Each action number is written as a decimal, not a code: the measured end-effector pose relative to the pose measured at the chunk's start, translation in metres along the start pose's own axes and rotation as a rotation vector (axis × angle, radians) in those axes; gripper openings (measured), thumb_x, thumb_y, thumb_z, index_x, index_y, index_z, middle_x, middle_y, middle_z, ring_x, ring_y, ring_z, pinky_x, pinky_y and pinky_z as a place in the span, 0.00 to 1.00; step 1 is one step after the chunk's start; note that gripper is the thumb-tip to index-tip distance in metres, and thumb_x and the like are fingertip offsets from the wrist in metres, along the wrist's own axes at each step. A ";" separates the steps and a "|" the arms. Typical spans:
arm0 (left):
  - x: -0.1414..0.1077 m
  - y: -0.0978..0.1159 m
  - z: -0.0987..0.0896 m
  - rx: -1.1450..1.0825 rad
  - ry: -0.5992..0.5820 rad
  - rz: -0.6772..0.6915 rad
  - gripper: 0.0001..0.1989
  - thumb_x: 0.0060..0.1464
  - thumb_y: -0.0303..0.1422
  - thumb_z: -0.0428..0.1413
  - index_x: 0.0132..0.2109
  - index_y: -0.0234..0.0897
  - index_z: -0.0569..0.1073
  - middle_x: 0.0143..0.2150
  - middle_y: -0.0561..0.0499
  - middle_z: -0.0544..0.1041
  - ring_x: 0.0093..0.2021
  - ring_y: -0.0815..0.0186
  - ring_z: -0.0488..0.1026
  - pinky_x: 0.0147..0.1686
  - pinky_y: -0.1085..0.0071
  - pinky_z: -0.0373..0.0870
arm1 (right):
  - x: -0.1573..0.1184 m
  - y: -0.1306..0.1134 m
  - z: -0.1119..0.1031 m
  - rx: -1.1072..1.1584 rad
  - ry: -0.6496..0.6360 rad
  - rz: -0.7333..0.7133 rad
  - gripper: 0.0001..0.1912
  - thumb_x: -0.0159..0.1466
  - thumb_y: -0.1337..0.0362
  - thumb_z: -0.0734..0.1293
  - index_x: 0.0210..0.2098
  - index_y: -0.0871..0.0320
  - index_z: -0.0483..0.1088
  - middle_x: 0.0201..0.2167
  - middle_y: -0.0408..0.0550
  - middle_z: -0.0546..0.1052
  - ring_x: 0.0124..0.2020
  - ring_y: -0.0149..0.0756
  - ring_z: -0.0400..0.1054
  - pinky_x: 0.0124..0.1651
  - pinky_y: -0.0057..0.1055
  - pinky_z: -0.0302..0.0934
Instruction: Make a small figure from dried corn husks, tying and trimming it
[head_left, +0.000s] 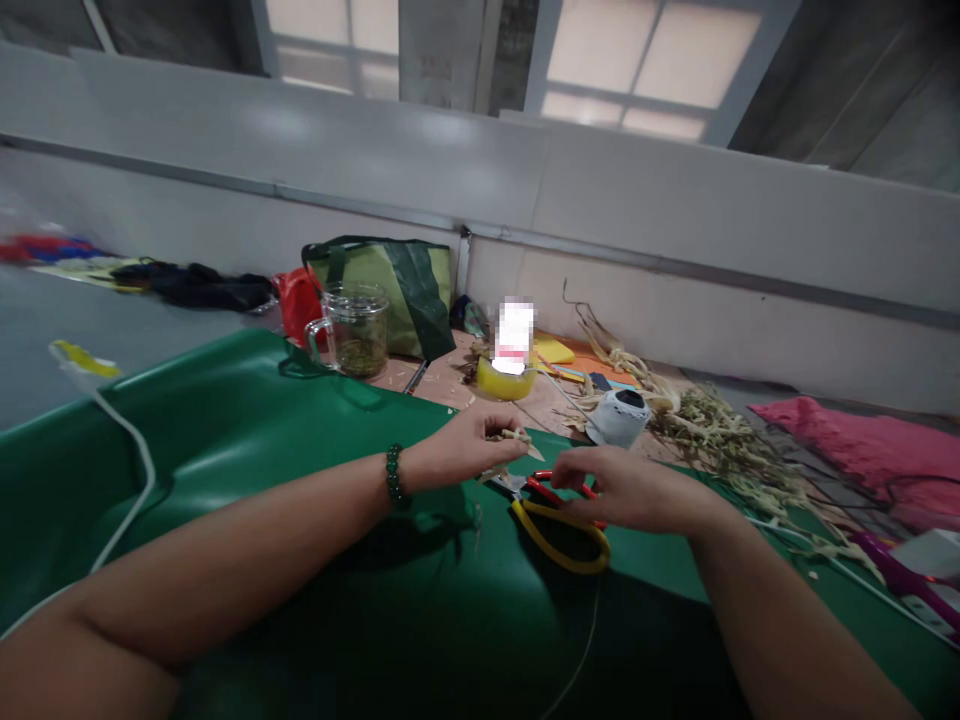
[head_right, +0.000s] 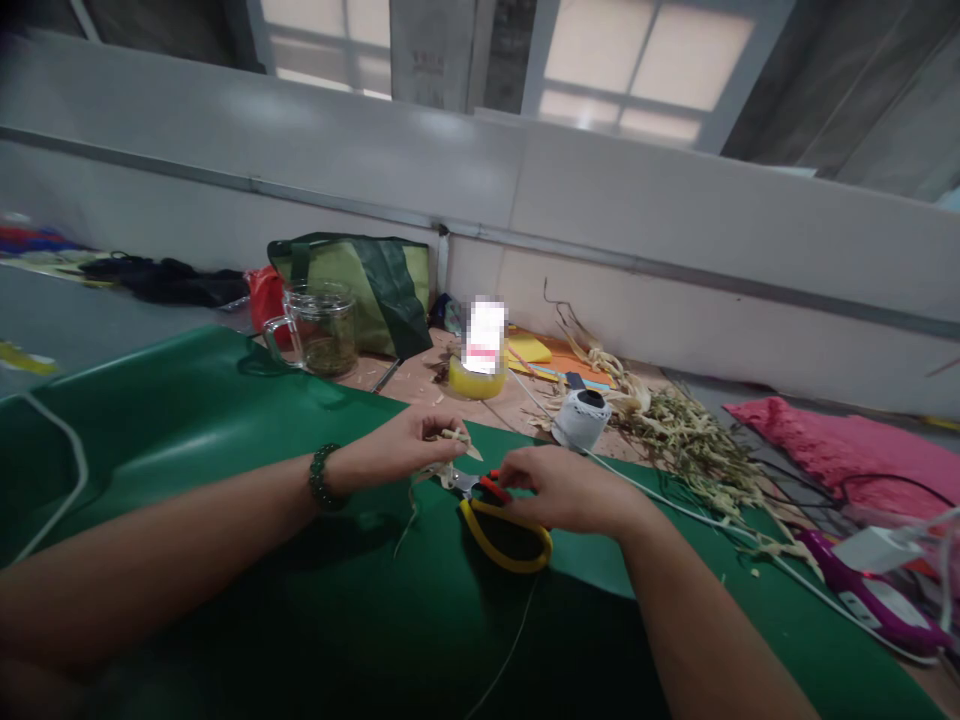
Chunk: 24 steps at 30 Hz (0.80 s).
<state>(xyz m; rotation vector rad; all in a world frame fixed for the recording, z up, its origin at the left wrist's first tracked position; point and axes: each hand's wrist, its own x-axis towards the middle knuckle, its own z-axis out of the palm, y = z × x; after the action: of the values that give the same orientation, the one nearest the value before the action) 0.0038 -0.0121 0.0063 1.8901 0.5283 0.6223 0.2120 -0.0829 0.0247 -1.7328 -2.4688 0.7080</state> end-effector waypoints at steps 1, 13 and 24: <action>0.000 0.000 0.000 0.005 -0.001 0.003 0.08 0.51 0.34 0.55 0.29 0.33 0.69 0.23 0.56 0.64 0.24 0.74 0.59 0.24 0.77 0.57 | 0.000 -0.002 0.004 -0.077 -0.014 0.018 0.14 0.55 0.64 0.67 0.42 0.58 0.71 0.39 0.51 0.76 0.37 0.39 0.70 0.36 0.29 0.60; -0.002 0.003 -0.001 -0.219 0.064 0.017 0.09 0.44 0.35 0.58 0.30 0.33 0.70 0.25 0.54 0.69 0.26 0.72 0.63 0.28 0.75 0.61 | 0.011 -0.014 0.015 -0.129 0.055 0.116 0.26 0.54 0.69 0.65 0.53 0.60 0.63 0.31 0.49 0.74 0.29 0.37 0.66 0.28 0.28 0.53; 0.004 -0.002 -0.015 -0.270 0.290 0.094 0.09 0.42 0.34 0.59 0.26 0.33 0.69 0.23 0.55 0.67 0.26 0.72 0.63 0.29 0.74 0.59 | -0.006 0.034 -0.005 0.385 0.380 0.012 0.18 0.61 0.52 0.63 0.45 0.57 0.63 0.34 0.49 0.74 0.36 0.41 0.72 0.41 0.36 0.67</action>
<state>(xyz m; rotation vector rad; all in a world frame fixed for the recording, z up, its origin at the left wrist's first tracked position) -0.0025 0.0018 0.0100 1.5853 0.5127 0.9882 0.2457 -0.0769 0.0177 -1.5653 -1.9265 0.7165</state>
